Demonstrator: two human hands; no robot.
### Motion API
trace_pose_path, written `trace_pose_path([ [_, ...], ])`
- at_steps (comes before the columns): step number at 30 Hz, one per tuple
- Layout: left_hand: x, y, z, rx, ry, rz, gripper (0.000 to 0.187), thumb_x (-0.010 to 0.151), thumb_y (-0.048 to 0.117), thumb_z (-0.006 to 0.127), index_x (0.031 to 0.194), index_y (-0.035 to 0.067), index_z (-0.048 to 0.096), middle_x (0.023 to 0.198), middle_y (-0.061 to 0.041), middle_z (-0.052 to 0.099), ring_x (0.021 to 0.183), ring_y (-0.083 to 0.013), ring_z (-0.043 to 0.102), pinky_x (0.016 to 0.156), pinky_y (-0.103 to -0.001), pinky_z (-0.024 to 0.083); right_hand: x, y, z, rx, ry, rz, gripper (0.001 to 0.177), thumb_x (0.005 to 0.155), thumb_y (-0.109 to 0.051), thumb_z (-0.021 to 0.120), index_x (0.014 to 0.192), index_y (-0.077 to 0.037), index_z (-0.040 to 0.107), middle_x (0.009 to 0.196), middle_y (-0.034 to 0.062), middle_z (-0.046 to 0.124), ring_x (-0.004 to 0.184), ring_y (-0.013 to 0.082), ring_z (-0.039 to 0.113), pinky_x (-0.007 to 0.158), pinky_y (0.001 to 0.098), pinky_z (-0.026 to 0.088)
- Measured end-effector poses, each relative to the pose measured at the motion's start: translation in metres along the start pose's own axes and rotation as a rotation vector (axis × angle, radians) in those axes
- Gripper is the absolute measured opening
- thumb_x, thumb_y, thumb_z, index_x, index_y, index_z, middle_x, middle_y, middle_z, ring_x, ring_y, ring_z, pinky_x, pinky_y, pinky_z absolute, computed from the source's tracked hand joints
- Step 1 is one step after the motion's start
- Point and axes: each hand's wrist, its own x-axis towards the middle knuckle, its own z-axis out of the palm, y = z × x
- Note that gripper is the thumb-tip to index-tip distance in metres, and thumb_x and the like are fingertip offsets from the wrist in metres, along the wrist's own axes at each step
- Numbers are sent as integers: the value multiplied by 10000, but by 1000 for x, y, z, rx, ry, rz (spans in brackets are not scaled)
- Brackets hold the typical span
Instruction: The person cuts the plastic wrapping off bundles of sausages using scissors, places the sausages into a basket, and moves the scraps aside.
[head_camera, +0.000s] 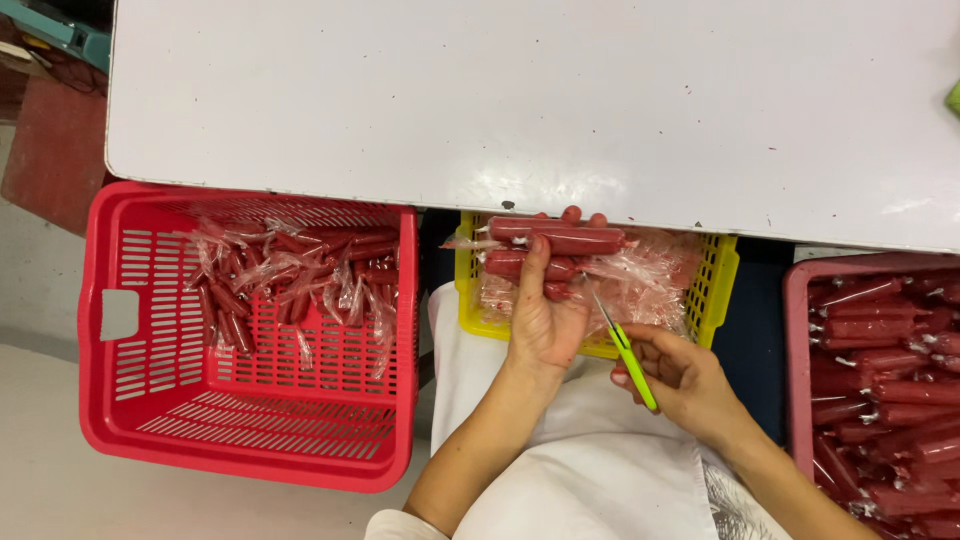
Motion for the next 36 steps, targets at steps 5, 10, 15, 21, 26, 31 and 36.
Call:
trace_pose_path([
  [5,-8,1,6,-4,4,-3,414,914,224,735,1298,121,618,1334,-142,660,1242,-402,617,1118,-505,493,3,-9,9,29,-16,-16,558,772,131,764,1306,6,662,850,144,721,725,155,636,508,272,502],
  [10,-5,-2,5,33,12,-1,400,912,207,744,1295,192,629,1316,-143,676,1226,-398,632,1054,-452,528,11,0,6,93,-10,-77,521,785,119,740,1287,27,638,819,183,692,632,174,596,382,247,396],
  [15,2,-11,4,82,187,59,384,861,160,845,1222,173,715,1151,-126,738,1064,-309,712,986,-519,595,21,13,-3,181,-74,-218,516,776,135,731,1277,53,643,675,206,668,408,179,566,348,239,473],
  [21,-7,-8,30,68,158,54,417,874,193,838,1261,163,686,1191,-112,729,1087,-289,700,964,-487,600,11,5,-4,206,-65,-215,526,764,135,732,1276,54,645,684,191,691,350,119,517,350,265,503],
  [26,-6,-21,24,155,85,71,439,899,181,810,1311,145,662,1245,-161,708,1129,-297,690,966,-531,586,7,7,-10,130,-14,-230,555,747,151,734,1287,68,635,672,215,678,359,168,546,329,262,483],
  [31,0,-26,10,197,17,82,461,930,181,776,1360,120,622,1348,-217,656,1217,-341,649,1007,-550,549,8,7,-15,121,-18,-267,588,739,159,735,1310,77,620,689,221,683,384,176,575,323,244,481],
  [36,7,-14,19,49,68,-27,509,889,300,755,1334,111,597,1385,-116,650,1252,-367,620,1006,-475,553,-16,20,-28,40,-50,-64,537,839,116,679,1364,19,623,861,224,719,767,259,723,580,287,550],
])
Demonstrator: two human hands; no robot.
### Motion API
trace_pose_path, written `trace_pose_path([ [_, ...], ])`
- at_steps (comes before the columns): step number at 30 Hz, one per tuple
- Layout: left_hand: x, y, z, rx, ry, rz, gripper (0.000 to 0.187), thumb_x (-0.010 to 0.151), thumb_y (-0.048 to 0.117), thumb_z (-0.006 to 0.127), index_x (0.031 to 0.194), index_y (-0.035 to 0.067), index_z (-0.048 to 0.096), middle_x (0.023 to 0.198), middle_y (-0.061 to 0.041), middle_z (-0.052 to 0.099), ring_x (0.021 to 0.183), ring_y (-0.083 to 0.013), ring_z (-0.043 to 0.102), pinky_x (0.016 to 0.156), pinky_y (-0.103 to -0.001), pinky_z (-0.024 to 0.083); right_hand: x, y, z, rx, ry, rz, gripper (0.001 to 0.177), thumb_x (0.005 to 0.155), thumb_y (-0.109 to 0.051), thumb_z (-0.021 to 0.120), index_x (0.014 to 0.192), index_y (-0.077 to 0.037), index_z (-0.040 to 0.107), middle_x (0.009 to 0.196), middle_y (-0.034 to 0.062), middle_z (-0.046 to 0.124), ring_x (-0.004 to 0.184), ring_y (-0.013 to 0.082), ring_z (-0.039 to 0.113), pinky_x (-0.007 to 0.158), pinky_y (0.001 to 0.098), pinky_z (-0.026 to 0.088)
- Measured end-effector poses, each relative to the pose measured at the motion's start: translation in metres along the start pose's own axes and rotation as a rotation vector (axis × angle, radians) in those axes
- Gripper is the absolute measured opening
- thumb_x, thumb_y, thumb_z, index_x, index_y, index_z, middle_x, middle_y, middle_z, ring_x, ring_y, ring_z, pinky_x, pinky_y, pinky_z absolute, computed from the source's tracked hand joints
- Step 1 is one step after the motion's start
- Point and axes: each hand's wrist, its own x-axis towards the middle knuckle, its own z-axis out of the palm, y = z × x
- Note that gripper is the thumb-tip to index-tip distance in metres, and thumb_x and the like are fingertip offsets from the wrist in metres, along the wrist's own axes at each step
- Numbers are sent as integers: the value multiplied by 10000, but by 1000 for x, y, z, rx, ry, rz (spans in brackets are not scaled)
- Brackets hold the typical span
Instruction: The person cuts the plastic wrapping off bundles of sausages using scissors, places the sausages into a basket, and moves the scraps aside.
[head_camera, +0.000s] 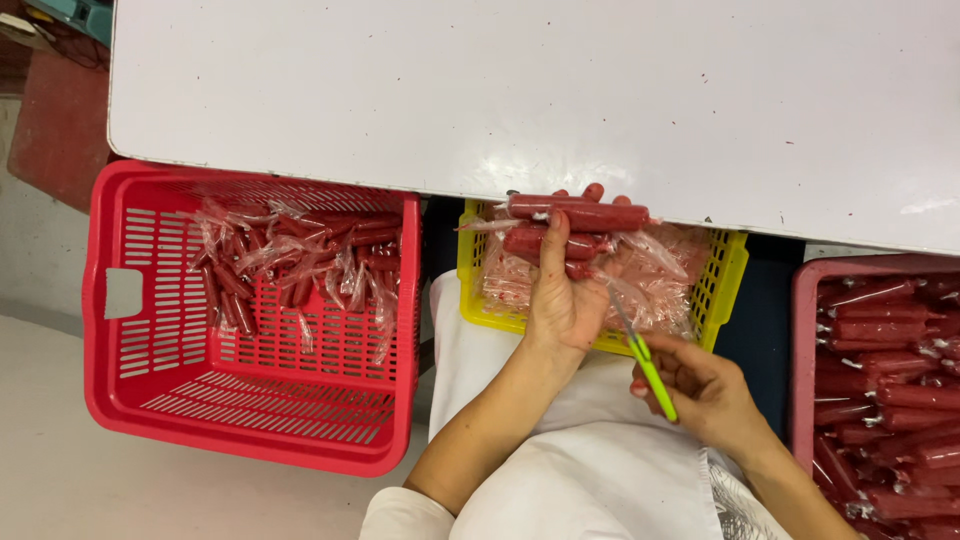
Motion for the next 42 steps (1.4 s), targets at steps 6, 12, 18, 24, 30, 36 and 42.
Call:
trace_pose_path([
  [6,-6,-6,7,105,-27,14,590,868,414,760,1327,64,636,1323,-100,683,1230,-303,652,821,-294,554,3,-23,25,-52,-27,-53,533,805,120,750,1315,25,626,863,127,677,794,162,661,669,252,563],
  [12,-10,-8,6,54,-69,-82,648,864,441,746,1372,62,611,1350,-237,624,1308,-310,586,1131,-442,464,16,1,10,32,5,-2,566,816,100,727,1363,9,614,900,177,709,703,171,637,520,266,501],
  [18,0,-6,-7,-38,-62,2,534,898,325,760,1344,93,580,1398,-119,633,1294,-391,586,1007,-466,541,3,-2,13,180,74,-34,531,781,120,719,1293,10,639,743,198,579,543,223,484,436,303,348],
  [24,0,-2,-20,-135,-182,-72,437,878,371,812,1208,122,671,1356,-172,642,1358,-478,515,1122,-582,462,4,-12,16,-274,206,-135,559,772,123,765,1306,25,629,1154,104,669,1051,127,648,1039,301,579],
  [30,1,-12,-28,-167,-222,-190,492,893,417,807,1268,133,665,1383,-170,654,1409,-442,490,1189,-661,362,23,-23,10,-611,311,-593,603,695,140,774,1280,8,714,901,161,723,753,266,752,691,336,595],
  [36,2,-13,-31,-142,-536,-261,458,923,500,729,1241,170,725,1588,-129,493,1554,-416,277,1262,-659,201,16,-52,20,-824,325,-630,621,706,106,734,1305,-55,714,805,124,685,639,270,695,594,355,590],
  [42,3,-14,-35,-101,-614,-323,484,910,578,713,1188,183,753,1581,-106,504,1573,-407,227,1269,-663,119,15,-45,11,-1272,421,-938,569,771,-89,771,1335,-62,698,811,32,623,579,250,570,578,362,513],
])
